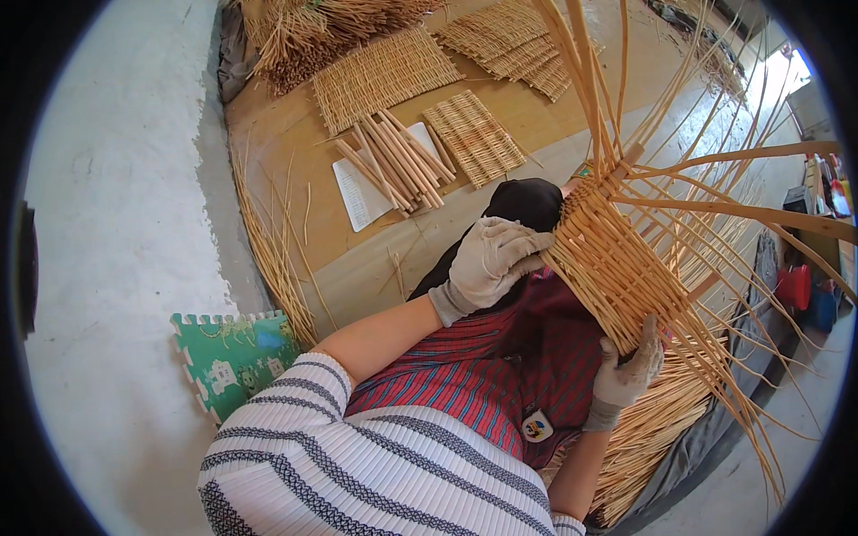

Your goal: Weaving a rectangular basket using long, thin wooden or bamboo strips, including measuring with a tape.

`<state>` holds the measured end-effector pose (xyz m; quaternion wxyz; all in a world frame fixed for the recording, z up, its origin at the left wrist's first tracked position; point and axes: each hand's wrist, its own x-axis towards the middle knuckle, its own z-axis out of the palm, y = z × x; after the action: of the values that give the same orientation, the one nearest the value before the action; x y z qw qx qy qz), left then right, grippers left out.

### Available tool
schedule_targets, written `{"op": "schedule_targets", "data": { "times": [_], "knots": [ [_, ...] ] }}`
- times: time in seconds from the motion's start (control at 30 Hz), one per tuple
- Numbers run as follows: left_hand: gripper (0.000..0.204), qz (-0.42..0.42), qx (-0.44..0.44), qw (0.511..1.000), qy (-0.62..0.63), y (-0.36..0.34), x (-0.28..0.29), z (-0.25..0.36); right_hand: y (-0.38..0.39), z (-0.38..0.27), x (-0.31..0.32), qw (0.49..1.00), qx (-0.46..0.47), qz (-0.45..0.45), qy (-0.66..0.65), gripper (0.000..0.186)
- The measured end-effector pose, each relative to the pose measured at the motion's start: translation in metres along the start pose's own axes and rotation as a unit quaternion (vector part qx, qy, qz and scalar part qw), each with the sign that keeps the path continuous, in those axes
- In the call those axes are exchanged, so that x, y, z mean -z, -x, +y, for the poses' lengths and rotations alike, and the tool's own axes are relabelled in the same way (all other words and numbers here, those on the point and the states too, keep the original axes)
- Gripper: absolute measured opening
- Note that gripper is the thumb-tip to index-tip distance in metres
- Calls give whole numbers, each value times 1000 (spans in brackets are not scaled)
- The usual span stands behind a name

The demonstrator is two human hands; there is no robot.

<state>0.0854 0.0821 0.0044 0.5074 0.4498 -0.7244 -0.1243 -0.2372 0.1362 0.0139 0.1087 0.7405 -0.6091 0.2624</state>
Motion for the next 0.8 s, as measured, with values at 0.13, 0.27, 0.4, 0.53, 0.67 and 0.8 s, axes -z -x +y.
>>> {"op": "schedule_targets", "data": {
  "times": [0.13, 0.27, 0.4, 0.53, 0.67, 0.8],
  "knots": [
    [44, -3, -1, 1000, 0, 1, 0, -1, 1, 0, -1, 1000, -2, -1, -8, 85],
    [39, -15, 8, 1000, -12, 2, -1, -1, 2, -2, 1, 999, -19, 0, -26, 84],
    [35, -21, 17, 1000, -8, 0, -1, 2, 1, -7, 7, 998, -46, -12, -37, 87],
    [36, -17, 8, 1000, -20, -7, -2, 7, -4, -9, 10, 998, -51, 2, -22, 87],
    [39, -16, 6, 1000, -18, -8, -4, 9, -3, -7, 9, 998, -59, -4, -34, 86],
    [39, -10, 10, 999, -48, -2, -8, 8, 0, -3, 3, 996, -79, -23, -46, 85]
  ]
}}
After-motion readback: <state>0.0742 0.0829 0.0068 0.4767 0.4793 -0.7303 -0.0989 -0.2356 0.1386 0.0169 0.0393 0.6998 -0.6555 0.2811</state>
